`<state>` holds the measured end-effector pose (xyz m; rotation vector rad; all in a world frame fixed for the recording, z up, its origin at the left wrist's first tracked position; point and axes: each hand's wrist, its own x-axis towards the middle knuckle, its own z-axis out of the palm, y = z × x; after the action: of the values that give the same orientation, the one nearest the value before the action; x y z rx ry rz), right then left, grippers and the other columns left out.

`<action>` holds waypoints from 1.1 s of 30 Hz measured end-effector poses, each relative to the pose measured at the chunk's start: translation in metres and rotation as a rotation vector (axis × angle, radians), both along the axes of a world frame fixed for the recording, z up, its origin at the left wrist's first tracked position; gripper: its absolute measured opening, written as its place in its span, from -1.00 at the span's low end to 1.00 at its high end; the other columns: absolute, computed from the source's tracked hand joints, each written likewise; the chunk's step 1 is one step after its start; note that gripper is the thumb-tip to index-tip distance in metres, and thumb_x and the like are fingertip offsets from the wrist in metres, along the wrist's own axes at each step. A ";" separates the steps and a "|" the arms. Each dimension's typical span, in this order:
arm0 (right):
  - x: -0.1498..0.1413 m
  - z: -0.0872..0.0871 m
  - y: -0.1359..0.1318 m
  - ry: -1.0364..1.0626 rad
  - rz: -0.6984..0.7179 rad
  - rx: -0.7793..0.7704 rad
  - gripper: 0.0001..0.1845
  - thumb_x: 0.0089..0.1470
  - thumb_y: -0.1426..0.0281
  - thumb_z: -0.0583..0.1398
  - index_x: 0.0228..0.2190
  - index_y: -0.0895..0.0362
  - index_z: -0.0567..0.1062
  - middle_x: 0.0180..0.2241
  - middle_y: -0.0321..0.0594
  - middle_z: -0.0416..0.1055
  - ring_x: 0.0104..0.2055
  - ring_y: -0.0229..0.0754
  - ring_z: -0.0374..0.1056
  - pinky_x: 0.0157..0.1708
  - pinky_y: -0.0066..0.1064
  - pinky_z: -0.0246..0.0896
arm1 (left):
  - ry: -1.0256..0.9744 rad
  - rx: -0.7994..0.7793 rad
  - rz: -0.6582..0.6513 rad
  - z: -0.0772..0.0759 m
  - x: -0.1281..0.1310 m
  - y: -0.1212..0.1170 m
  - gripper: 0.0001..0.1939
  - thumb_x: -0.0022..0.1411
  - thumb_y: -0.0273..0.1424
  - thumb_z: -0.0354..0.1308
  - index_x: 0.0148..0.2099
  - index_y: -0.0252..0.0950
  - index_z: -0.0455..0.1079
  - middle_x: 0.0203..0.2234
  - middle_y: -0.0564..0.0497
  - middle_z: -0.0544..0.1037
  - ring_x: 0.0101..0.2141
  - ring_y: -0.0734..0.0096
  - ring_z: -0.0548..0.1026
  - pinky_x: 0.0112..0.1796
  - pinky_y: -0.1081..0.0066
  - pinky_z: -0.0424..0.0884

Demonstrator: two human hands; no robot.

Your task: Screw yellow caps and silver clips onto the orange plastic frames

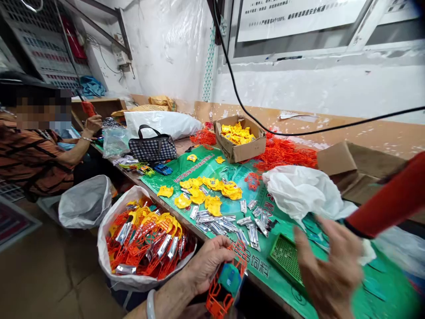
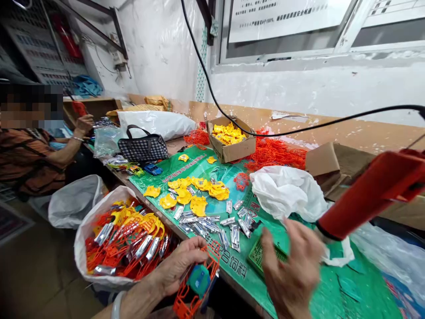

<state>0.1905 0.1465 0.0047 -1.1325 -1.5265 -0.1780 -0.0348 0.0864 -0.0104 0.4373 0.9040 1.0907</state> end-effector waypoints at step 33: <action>-0.072 -0.017 0.007 0.714 0.896 -1.268 -0.54 -0.08 0.10 0.33 -0.21 0.15 0.51 -0.38 -0.20 0.49 -0.54 -0.27 0.32 -0.63 -0.44 0.26 | -0.174 0.006 0.212 -0.007 -0.034 0.000 -0.56 -0.04 -0.59 0.28 -0.04 -0.36 0.49 -0.32 -0.07 0.64 -0.45 0.44 0.55 -0.39 0.48 0.46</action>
<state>0.1184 0.1531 -0.0123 -1.0580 -1.2474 1.8083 -0.0686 0.0868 -0.0173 0.2504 0.8052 1.3050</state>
